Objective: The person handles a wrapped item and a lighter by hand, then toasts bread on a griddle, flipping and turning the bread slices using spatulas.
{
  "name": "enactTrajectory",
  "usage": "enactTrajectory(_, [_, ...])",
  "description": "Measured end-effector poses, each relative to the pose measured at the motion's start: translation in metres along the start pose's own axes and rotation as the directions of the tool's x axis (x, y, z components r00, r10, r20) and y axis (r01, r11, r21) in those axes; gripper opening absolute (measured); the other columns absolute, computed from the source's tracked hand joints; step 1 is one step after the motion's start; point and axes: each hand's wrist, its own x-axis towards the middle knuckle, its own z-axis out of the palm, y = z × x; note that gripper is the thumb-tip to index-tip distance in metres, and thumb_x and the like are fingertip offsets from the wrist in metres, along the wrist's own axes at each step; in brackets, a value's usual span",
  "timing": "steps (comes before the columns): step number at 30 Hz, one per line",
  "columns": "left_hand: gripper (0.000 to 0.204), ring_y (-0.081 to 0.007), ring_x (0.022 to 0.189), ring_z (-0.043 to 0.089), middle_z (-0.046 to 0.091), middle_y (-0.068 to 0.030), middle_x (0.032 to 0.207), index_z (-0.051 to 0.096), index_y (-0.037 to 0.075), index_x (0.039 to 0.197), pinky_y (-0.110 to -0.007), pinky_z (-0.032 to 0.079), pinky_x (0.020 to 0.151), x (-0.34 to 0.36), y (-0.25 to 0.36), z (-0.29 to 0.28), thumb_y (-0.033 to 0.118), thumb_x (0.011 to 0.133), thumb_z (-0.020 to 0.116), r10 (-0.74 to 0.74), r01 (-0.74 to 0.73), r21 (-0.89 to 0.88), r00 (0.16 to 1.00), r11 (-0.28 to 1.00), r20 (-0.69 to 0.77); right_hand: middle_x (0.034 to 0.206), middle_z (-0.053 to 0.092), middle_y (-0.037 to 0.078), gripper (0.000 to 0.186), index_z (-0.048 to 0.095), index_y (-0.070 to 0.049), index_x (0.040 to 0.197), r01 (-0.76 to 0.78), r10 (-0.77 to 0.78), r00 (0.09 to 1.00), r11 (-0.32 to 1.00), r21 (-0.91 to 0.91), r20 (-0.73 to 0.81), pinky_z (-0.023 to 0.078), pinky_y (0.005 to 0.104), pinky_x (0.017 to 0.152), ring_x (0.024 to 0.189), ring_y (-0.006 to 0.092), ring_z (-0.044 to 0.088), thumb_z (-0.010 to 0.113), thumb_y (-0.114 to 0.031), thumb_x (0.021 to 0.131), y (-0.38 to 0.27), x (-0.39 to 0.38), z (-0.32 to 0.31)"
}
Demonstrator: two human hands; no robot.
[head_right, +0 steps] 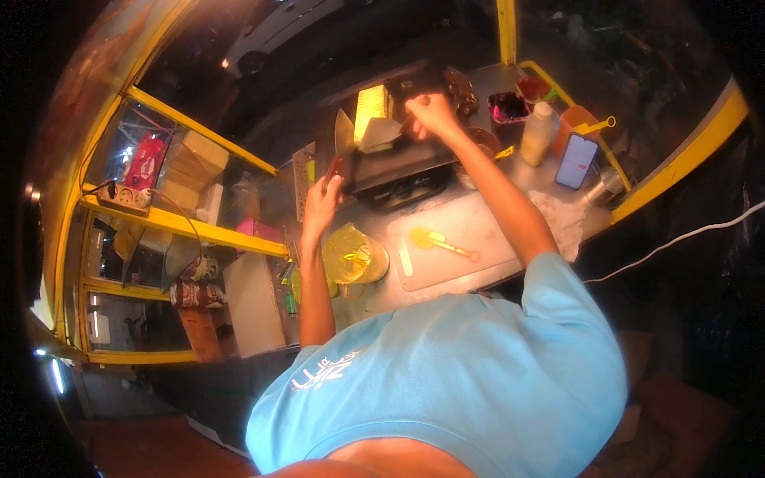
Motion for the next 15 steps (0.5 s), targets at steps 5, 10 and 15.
enactTrajectory(5, [0.043, -0.015, 0.061, 0.052, 0.054, -0.0053, 0.063, 0.057, 0.001, 0.087, -0.033, 0.04, 0.059, -0.011, 0.006, 0.001, 0.042, 0.1, 0.05, 0.018, -0.019, 0.029, 1.0, 0.999, 0.016, 0.055, 0.06, 0.007, 0.023, 0.067, 0.002, 0.084, 0.016, -0.016, 1.0, 1.0, 0.005, -0.001, 0.043, 0.0253, 0.037, 0.037, 0.0119, 0.053, 0.06, -0.02, 0.088, 0.003, -0.011, -0.006])
enactTrajectory(10, [0.042, -0.0127, 0.062, 0.051, 0.053, -0.0028, 0.063, 0.057, 0.002, 0.088, -0.032, 0.039, 0.059, -0.021, 0.01, -0.002, 0.042, 0.1, 0.05, -0.019, 0.019, 0.0, 0.998, 1.0, 0.053, 0.055, 0.06, 0.007, 0.022, 0.067, 0.001, 0.085, 0.018, -0.018, 1.0, 1.0, -0.01, 0.006, 0.041, 0.0249, 0.037, 0.036, 0.0114, 0.052, 0.059, -0.019, 0.089, 0.002, -0.023, -0.017])
enactTrajectory(15, [0.04, -0.0076, 0.058, 0.047, 0.052, 0.0013, 0.064, 0.062, 0.004, 0.093, -0.027, 0.035, 0.054, -0.03, 0.022, -0.008, 0.041, 0.101, 0.051, -0.026, 0.03, -0.067, 0.998, 0.997, 0.063, 0.056, 0.061, 0.007, 0.022, 0.067, 0.001, 0.086, 0.014, -0.014, 1.0, 1.0, -0.022, 0.016, 0.042, 0.0246, 0.038, 0.038, 0.0115, 0.054, 0.059, -0.019, 0.091, -0.001, -0.034, -0.024])
